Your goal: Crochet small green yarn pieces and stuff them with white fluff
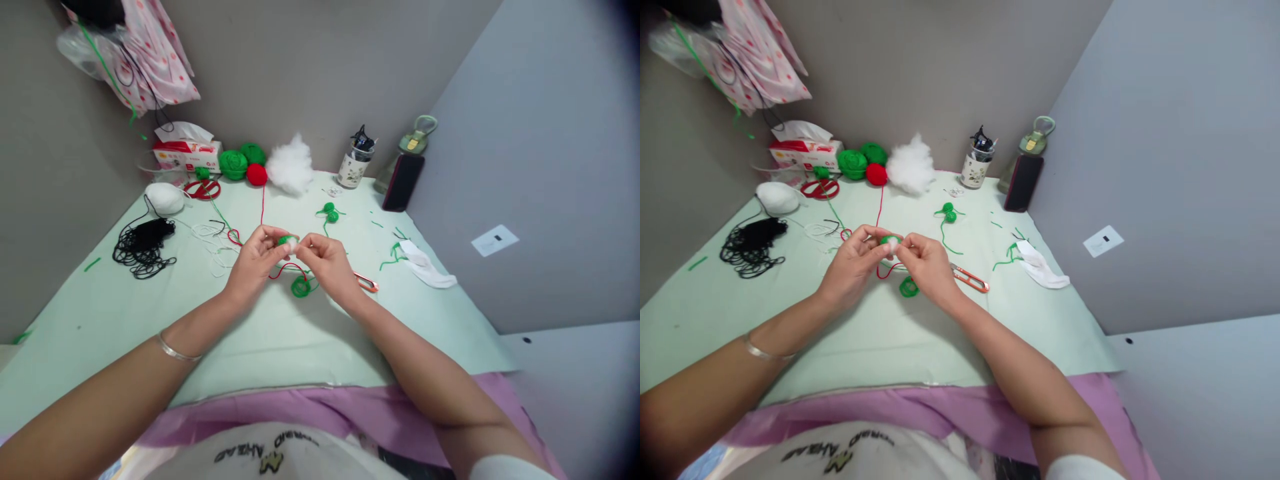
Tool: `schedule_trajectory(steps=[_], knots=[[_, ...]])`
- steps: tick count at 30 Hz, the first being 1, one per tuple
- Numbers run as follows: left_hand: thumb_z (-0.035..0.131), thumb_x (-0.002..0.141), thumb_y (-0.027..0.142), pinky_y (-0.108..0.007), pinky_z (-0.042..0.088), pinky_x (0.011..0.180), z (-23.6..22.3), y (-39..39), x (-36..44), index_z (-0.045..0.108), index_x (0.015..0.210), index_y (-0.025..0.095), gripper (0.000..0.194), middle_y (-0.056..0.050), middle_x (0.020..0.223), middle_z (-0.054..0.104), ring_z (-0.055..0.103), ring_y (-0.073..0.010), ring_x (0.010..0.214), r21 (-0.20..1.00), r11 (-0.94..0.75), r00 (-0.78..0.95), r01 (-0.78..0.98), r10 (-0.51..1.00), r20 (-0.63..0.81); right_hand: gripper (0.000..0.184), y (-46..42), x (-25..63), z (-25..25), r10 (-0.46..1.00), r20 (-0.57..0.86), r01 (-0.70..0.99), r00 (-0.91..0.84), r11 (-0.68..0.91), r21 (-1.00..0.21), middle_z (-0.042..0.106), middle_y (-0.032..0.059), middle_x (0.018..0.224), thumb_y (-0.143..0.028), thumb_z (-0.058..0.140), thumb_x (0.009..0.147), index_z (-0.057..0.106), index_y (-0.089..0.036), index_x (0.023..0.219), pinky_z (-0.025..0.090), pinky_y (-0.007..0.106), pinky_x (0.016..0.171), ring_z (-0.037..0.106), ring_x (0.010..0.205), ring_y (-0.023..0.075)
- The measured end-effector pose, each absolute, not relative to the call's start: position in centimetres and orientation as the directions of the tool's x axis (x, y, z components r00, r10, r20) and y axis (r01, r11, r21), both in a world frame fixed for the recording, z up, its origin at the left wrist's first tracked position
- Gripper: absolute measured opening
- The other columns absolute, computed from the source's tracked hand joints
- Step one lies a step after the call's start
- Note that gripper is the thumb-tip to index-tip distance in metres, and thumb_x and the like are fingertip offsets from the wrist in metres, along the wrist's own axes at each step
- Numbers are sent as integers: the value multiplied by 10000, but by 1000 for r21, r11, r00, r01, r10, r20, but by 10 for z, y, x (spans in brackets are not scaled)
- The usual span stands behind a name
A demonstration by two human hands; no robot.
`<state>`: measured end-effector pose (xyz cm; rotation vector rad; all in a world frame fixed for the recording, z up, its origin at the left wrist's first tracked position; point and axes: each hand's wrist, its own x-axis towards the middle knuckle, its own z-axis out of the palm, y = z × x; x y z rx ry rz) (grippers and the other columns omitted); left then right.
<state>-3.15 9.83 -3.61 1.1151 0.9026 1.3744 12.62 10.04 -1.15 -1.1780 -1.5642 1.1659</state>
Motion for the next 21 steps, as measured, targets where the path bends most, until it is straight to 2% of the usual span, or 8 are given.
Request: schedule_trajectory(steps=[3, 6, 11, 15, 18, 21], knots=[[814, 784, 254, -324, 522, 828, -38, 99, -30, 625, 957, 228, 258, 12, 905, 729, 667, -164, 836, 958, -114, -7, -264, 993, 116, 315, 97, 126, -14, 956, 104, 261, -274, 178, -949, 390, -90, 550, -478, 651, 901, 569, -220, 740, 230, 269, 537, 313, 540, 99], [834, 761, 251, -322, 518, 818, -37, 99, -31, 631, 937, 225, 270, 4, 908, 735, 668, -173, 845, 961, -122, -28, -250, 993, 119, 356, 99, 126, -14, 952, 78, 236, -296, 152, -960, 377, -89, 559, -532, 651, 887, 569, -219, 740, 222, 269, 539, 295, 547, 99], [850, 812, 338, -314, 513, 813, -35, 94, -29, 663, 936, 227, 250, 5, 892, 731, 647, -162, 812, 957, -99, 1, -274, 995, 103, 355, 103, 122, -13, 979, 33, 181, -203, 70, -981, 347, -90, 538, -513, 693, 806, 549, -219, 669, 186, 267, 523, 255, 538, 92], [851, 835, 387, -304, 513, 853, -35, 90, -26, 653, 984, 245, 286, 19, 882, 725, 666, -157, 853, 940, -41, 41, -339, 997, 59, 341, 102, 120, -14, 987, 37, 154, -159, 62, -986, 364, -87, 547, -494, 679, 816, 543, -223, 661, 222, 263, 531, 271, 538, 94], [877, 809, 402, -299, 526, 844, -34, 89, -24, 649, 1027, 244, 353, 23, 843, 710, 674, -156, 850, 920, 27, 81, -392, 997, 5, 340, 101, 120, -17, 986, 64, 164, -154, 89, -982, 392, -80, 569, -493, 653, 855, 534, -226, 682, 255, 265, 547, 311, 552, 105], [886, 796, 391, -306, 556, 841, -34, 89, -23, 655, 1044, 238, 372, 13, 858, 711, 690, -164, 870, 895, 87, 109, -437, 993, -43, 302, 99, 122, -20, 975, 136, 274, -174, 180, -945, 482, -52, 631, -449, 581, 929, 529, -229, 729, 311, 272, 604, 415, 610, 131]])
